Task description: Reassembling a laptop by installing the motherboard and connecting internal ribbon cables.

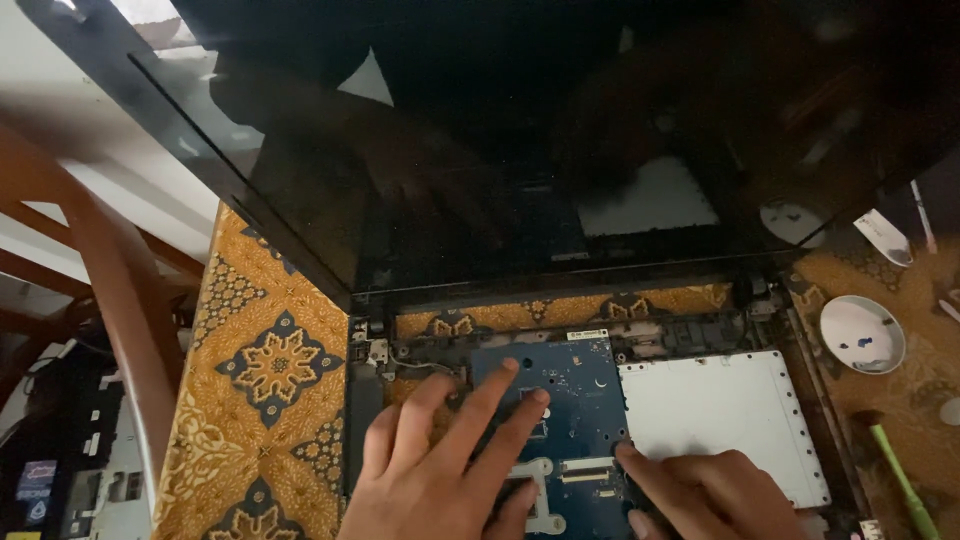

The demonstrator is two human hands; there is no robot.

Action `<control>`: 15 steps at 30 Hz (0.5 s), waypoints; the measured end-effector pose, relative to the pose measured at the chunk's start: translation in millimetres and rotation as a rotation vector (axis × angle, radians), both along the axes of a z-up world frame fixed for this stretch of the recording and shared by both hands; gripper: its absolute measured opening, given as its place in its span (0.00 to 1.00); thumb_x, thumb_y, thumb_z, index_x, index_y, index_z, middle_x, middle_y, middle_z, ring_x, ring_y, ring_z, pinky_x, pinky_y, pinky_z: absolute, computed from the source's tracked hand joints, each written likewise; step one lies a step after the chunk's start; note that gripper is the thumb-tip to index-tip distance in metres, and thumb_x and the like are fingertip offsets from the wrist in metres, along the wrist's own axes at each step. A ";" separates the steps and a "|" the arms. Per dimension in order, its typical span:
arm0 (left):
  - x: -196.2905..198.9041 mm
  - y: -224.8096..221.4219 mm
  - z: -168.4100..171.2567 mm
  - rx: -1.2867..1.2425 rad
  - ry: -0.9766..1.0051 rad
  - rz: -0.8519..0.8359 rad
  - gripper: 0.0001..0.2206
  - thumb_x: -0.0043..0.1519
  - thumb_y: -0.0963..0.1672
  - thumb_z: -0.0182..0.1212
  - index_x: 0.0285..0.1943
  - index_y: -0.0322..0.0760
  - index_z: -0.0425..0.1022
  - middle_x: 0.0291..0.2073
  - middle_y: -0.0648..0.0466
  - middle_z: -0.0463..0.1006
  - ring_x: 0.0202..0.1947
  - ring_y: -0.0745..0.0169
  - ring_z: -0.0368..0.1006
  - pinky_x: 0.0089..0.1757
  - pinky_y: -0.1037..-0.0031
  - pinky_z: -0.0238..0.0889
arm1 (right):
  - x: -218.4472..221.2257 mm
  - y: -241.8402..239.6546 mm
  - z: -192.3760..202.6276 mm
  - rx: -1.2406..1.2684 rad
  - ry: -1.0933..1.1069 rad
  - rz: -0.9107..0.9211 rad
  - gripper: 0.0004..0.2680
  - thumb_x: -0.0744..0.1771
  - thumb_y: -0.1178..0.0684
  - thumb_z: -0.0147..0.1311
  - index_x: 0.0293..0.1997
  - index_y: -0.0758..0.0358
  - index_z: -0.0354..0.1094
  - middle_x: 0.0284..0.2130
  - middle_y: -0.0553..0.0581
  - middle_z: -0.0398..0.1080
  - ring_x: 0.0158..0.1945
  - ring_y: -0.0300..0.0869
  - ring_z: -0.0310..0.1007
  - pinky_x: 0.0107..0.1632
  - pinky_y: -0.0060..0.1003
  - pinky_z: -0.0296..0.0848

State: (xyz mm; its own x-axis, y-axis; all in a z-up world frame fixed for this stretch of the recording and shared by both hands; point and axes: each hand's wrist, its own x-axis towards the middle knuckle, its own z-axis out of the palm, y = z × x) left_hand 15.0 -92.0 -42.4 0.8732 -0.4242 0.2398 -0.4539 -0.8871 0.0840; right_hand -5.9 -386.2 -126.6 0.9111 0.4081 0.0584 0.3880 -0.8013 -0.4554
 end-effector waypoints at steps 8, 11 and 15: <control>1.4 2.6 1.1 -0.020 0.040 0.015 0.26 0.60 0.59 0.61 0.69 0.65 0.73 0.71 0.66 0.65 0.59 0.48 0.58 0.46 0.43 0.58 | -8.3 18.1 9.9 0.046 -0.090 -0.122 0.23 0.62 0.47 0.64 0.65 0.37 0.70 0.37 0.43 0.76 0.33 0.44 0.79 0.32 0.46 0.71; 0.7 -1.1 3.9 -0.015 -0.006 0.034 0.25 0.59 0.58 0.61 0.67 0.64 0.75 0.69 0.66 0.68 0.57 0.49 0.60 0.47 0.46 0.59 | -7.1 24.2 12.5 0.343 0.355 -0.609 0.05 0.57 0.47 0.74 0.29 0.50 0.87 0.15 0.55 0.81 0.20 0.47 0.90 0.31 0.46 0.64; 1.9 -1.1 4.2 0.004 -0.029 0.035 0.24 0.59 0.57 0.59 0.66 0.64 0.75 0.68 0.66 0.69 0.56 0.50 0.62 0.47 0.48 0.60 | -4.6 7.3 1.6 0.228 0.234 -0.320 0.16 0.59 0.48 0.71 0.52 0.40 0.80 0.30 0.48 0.81 0.33 0.43 0.88 0.34 0.45 0.73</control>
